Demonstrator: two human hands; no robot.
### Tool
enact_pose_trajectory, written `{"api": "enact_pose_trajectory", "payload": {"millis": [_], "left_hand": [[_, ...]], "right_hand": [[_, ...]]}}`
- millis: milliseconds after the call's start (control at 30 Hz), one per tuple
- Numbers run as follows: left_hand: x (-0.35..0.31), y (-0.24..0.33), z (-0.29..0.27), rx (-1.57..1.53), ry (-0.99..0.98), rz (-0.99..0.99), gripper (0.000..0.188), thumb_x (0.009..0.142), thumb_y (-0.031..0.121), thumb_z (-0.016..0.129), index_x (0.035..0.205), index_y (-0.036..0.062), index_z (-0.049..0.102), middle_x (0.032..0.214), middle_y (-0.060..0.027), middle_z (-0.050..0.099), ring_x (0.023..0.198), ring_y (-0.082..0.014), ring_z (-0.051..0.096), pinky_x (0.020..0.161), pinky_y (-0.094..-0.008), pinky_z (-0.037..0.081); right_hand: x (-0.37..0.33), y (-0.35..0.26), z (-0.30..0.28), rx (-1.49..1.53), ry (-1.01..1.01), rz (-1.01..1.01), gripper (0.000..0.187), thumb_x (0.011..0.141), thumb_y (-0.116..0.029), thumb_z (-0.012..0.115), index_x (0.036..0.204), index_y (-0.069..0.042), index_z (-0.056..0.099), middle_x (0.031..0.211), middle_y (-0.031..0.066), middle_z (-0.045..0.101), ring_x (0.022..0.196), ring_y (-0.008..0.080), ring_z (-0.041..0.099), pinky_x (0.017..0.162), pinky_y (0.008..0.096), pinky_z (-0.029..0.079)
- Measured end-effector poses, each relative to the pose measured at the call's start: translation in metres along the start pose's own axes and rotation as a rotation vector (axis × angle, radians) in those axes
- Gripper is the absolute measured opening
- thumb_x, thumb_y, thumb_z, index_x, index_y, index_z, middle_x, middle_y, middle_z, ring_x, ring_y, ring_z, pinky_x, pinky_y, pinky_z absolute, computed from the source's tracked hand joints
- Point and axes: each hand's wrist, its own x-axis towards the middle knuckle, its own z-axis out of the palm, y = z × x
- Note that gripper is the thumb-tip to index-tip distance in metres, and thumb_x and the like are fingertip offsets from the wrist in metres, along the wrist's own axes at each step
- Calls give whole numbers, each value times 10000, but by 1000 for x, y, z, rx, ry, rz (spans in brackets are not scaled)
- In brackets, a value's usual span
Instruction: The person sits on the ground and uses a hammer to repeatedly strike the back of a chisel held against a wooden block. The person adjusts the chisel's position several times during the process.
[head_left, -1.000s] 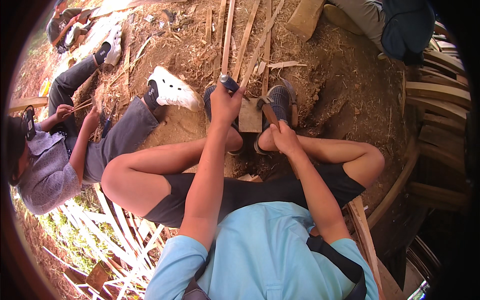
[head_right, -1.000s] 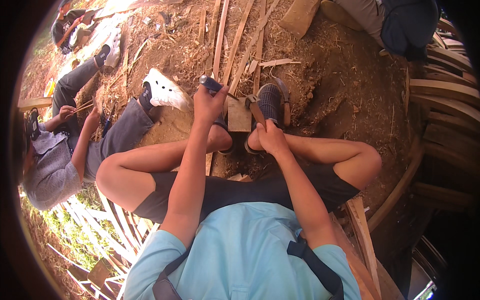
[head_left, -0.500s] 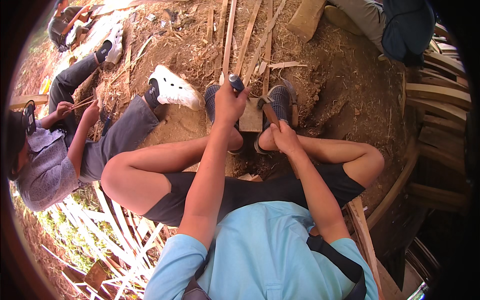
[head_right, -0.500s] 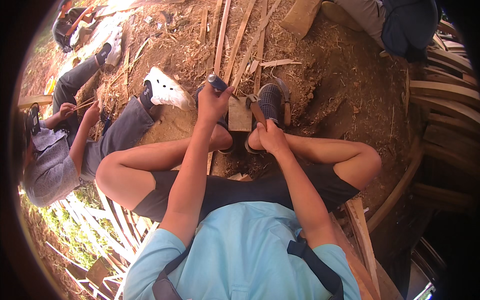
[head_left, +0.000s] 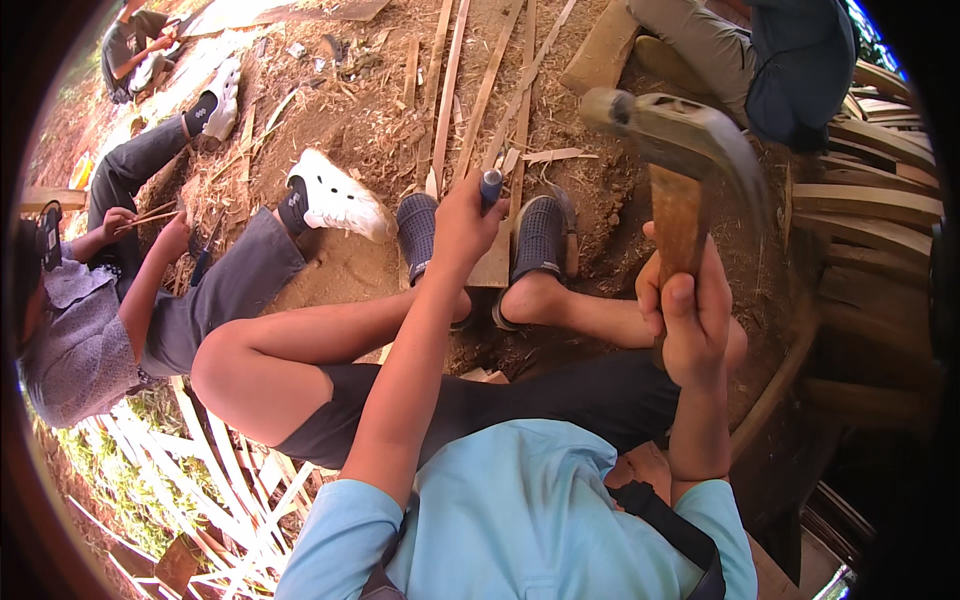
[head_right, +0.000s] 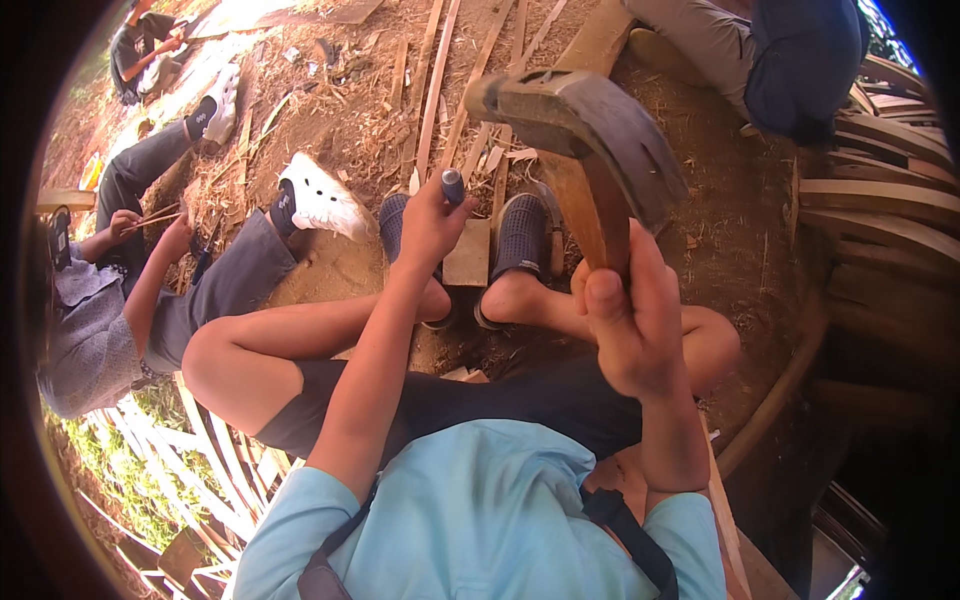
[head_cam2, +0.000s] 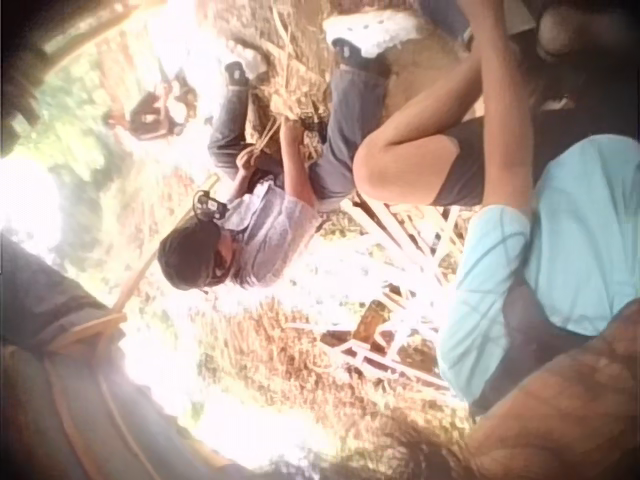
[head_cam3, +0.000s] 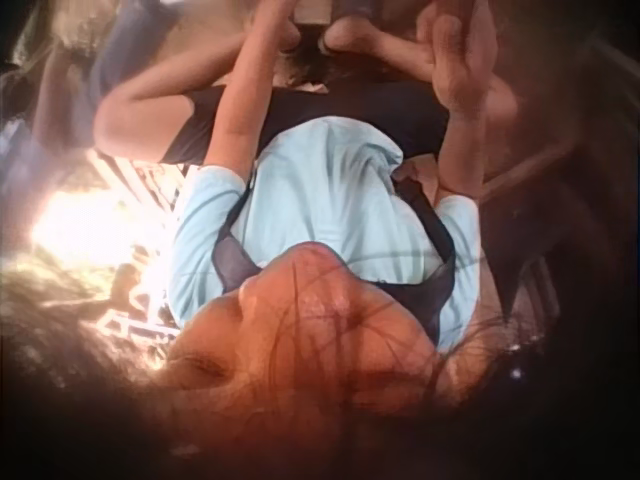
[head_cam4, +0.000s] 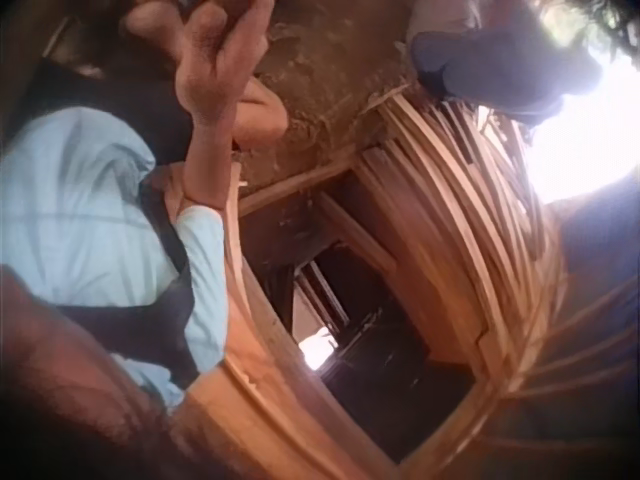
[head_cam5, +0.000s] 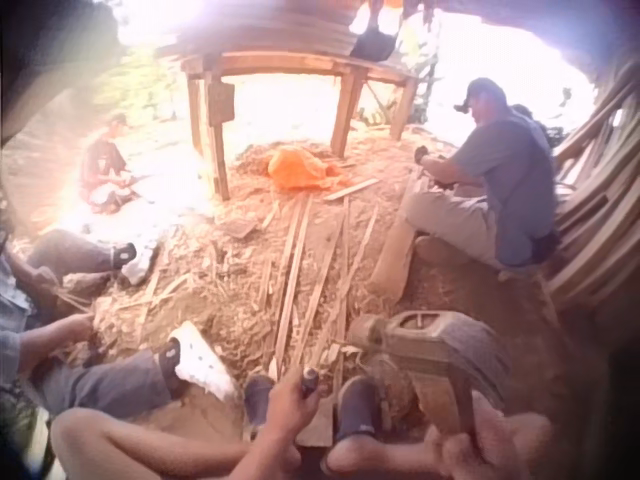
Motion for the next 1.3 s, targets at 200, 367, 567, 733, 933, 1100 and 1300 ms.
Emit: {"api": "enact_pose_trajectory", "payload": {"millis": [200, 367, 567, 733, 933, 1100, 1300], "left_hand": [[-5, 17, 9, -105, 17, 80, 278, 800, 138, 750, 972, 53, 549, 841, -159, 619, 768, -346, 638, 675, -423, 484], [-5, 10, 3, 21, 24, 90, 284, 802, 145, 738, 992, 68, 542, 867, -160, 611, 811, -381, 617, 691, -455, 472], [-5, 18, 7, -6, -33, 94, 270, 823, 159, 721, 953, 55, 508, 850, -165, 607, 792, -396, 606, 681, -466, 462], [-1, 16, 3, 10, -24, 109, 260, 815, 148, 716, 970, 61, 525, 863, -163, 616, 801, -392, 617, 673, -447, 478], [-4, 14, 4, 48, -25, 97, 293, 796, 151, 740, 976, 56, 528, 843, -153, 640, 746, -354, 639, 656, -416, 490], [1, 3, 6, 19, 15, 10, 287, 786, 200, 771, 928, 41, 578, 775, -135, 657, 707, -278, 678, 634, -379, 499], [11, -11, -13, -30, 89, -267, 292, 784, 234, 764, 900, 30, 590, 729, -119, 655, 674, -269, 652, 643, -376, 505]], "right_hand": [[-6, 59, 33, -399, -180, 302, 432, 1031, -354, 453, 1200, 42, 494, 693, 37, 538, 606, 112, 515, 554, 287, 434], [11, 9, 19, -222, -118, 156, 413, 1027, -346, 460, 1176, 37, 506, 665, 68, 512, 552, 153, 509, 522, 303, 391], [-9, 80, 27, -428, -201, 343, 386, 1013, -319, 478, 1187, 26, 488, 704, 224, 587, 733, 440, 638, 595, 433, 466], [3, 40, 14, -96, -60, 187, 359, 1020, -325, 457, 1123, 15, 509, 657, 200, 561, 663, 384, 635, 572, 398, 461], [-21, 90, 51, -264, 7, 441, 363, 1033, -317, 423, 1079, 33, 506, 653, 159, 546, 623, 379, 610, 563, 399, 458], [-59, 92, 71, 288, 185, 661, 366, 1051, -374, 374, 1092, -31, 497, 649, 81, 557, 545, 175, 562, 530, 345, 452], [-67, 128, 84, -714, -421, 787, 333, 996, -359, 428, 1099, -46, 477, 909, 244, 673, 875, 480, 639, 754, 586, 488]]}}
